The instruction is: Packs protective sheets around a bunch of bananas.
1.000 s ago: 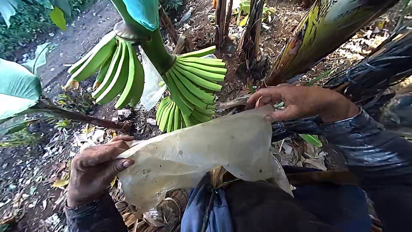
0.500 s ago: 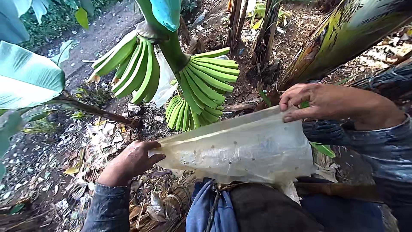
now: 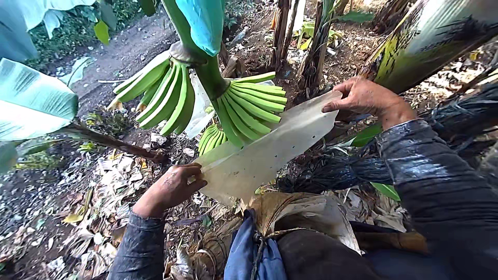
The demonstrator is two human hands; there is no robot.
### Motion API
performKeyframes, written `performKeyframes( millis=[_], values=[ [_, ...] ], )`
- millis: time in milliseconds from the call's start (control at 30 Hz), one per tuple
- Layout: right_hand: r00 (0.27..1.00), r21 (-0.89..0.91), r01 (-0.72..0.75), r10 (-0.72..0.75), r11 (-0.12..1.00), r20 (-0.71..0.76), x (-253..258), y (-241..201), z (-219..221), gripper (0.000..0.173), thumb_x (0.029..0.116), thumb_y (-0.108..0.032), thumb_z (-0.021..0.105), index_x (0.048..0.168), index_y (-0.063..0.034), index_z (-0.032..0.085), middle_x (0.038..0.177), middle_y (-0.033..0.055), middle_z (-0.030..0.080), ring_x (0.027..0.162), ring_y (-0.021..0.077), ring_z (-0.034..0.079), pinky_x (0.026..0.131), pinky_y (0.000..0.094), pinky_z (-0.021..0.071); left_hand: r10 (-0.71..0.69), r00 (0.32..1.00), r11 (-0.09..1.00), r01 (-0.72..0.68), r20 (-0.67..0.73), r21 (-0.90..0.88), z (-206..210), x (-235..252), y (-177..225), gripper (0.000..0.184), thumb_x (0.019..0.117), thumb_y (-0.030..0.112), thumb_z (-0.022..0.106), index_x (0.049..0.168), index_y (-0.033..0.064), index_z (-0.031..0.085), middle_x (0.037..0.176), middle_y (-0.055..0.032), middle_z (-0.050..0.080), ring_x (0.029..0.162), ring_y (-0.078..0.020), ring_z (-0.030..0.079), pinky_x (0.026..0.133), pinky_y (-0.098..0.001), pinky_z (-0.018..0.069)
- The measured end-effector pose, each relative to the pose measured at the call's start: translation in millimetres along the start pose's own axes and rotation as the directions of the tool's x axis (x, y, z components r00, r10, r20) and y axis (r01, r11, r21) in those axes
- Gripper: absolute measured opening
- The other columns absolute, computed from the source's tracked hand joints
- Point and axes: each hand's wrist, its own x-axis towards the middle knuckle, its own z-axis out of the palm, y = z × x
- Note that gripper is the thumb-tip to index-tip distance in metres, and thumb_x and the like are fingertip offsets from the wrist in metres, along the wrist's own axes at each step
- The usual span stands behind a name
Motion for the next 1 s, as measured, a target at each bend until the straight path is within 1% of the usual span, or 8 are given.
performKeyframes(
  millis=[67,167,300,467,533,733,867,1000],
  values=[
    [0.998,0.161,-0.009,0.018,0.987,-0.053,8,-4,0,0.026,0.0825,-0.028,0.083,0.082,-0.0058,0.070,0.070,0.0020,0.065,0.063,0.0095,0.061,0.065,0.0358,0.0545,0.009,0.999,1.000,-0.009,-0.035,-0.004,-6,2,-2,0.027,0.0934,0.041,0.067,0.091,0.0148,0.074,0.104,0.0011,0.074,0.087,-0.0108,0.071,0.077,-0.0410,0.0595],
    [0.988,0.403,-0.080,0.125,0.912,-0.087,29,-1,7,0.020,0.0857,-0.020,0.080,0.093,-0.0038,0.072,0.079,0.0036,0.071,0.070,0.0107,0.068,0.072,0.0353,0.0603,-0.019,0.998,1.000,0.020,-0.066,0.015,-15,12,-9,0.030,0.0940,0.048,0.066,0.093,0.0188,0.074,0.094,0.0052,0.073,0.080,-0.0084,0.069,0.073,-0.0408,0.0593],
    [0.981,0.664,-0.091,0.180,0.742,-0.067,63,15,21,0.016,0.0922,-0.010,0.072,0.104,-0.0006,0.069,0.086,0.0059,0.073,0.075,0.0132,0.071,0.074,0.0356,0.0629,-0.103,0.991,0.995,0.104,-0.085,0.007,-27,27,-5,0.033,0.0951,0.050,0.066,0.097,0.0172,0.074,0.076,0.0017,0.068,0.066,-0.0127,0.064,0.063,-0.0430,0.0545],
    [0.973,0.717,-0.127,0.225,0.686,-0.042,92,23,33,0.014,0.0946,-0.015,0.072,0.098,-0.0027,0.066,0.080,0.0051,0.070,0.069,0.0125,0.068,0.068,0.0338,0.0613,-0.142,0.983,0.990,0.141,-0.113,-0.017,-36,26,-8,0.036,0.0942,0.054,0.063,0.095,0.0206,0.074,0.069,0.0055,0.062,0.060,-0.0091,0.057,0.058,-0.0390,0.0506],
    [0.974,0.754,-0.127,0.226,0.645,-0.029,102,19,40,0.016,0.0951,-0.016,0.072,0.100,-0.0027,0.066,0.082,0.0059,0.070,0.070,0.0132,0.069,0.069,0.0346,0.0615,-0.145,0.975,0.989,0.146,-0.166,-0.007,-41,18,-15,0.036,0.0934,0.056,0.061,0.091,0.0229,0.073,0.069,0.0077,0.063,0.061,-0.0071,0.059,0.058,-0.0379,0.0523],
    [0.978,0.779,-0.171,0.202,0.604,0.059,122,2,60,0.017,0.0977,-0.018,0.069,0.103,-0.0022,0.066,0.083,0.0078,0.071,0.071,0.0148,0.069,0.069,0.0356,0.0611,-0.192,0.951,0.981,0.193,-0.243,-0.021,-48,-1,-26,0.043,0.0904,0.061,0.061,0.098,0.0221,0.076,0.078,0.0065,0.070,0.068,-0.0072,0.065,0.064,-0.0401,0.0571],
    [0.965,0.743,-0.249,0.220,0.622,0.139,120,17,65,0.025,0.0999,-0.027,0.067,0.109,-0.0036,0.068,0.086,0.0075,0.072,0.073,0.0144,0.069,0.069,0.0339,0.0607,-0.229,0.960,0.972,0.234,-0.162,0.011,-41,7,-6,0.036,0.0895,0.054,0.064,0.097,0.0200,0.075,0.070,0.0051,0.065,0.061,-0.0094,0.061,0.058,-0.0406,0.0535],
    [0.958,0.723,-0.282,0.224,0.630,0.178,110,34,66,0.028,0.1014,-0.030,0.065,0.110,-0.0040,0.069,0.087,0.0060,0.073,0.074,0.0117,0.070,0.070,0.0313,0.0613,-0.223,0.964,0.973,0.230,-0.141,0.034,-33,9,-6,0.039,0.0894,0.058,0.062,0.093,0.0210,0.071,0.066,0.0074,0.060,0.055,-0.0084,0.056,0.052,-0.0385,0.0491]
  ],
)
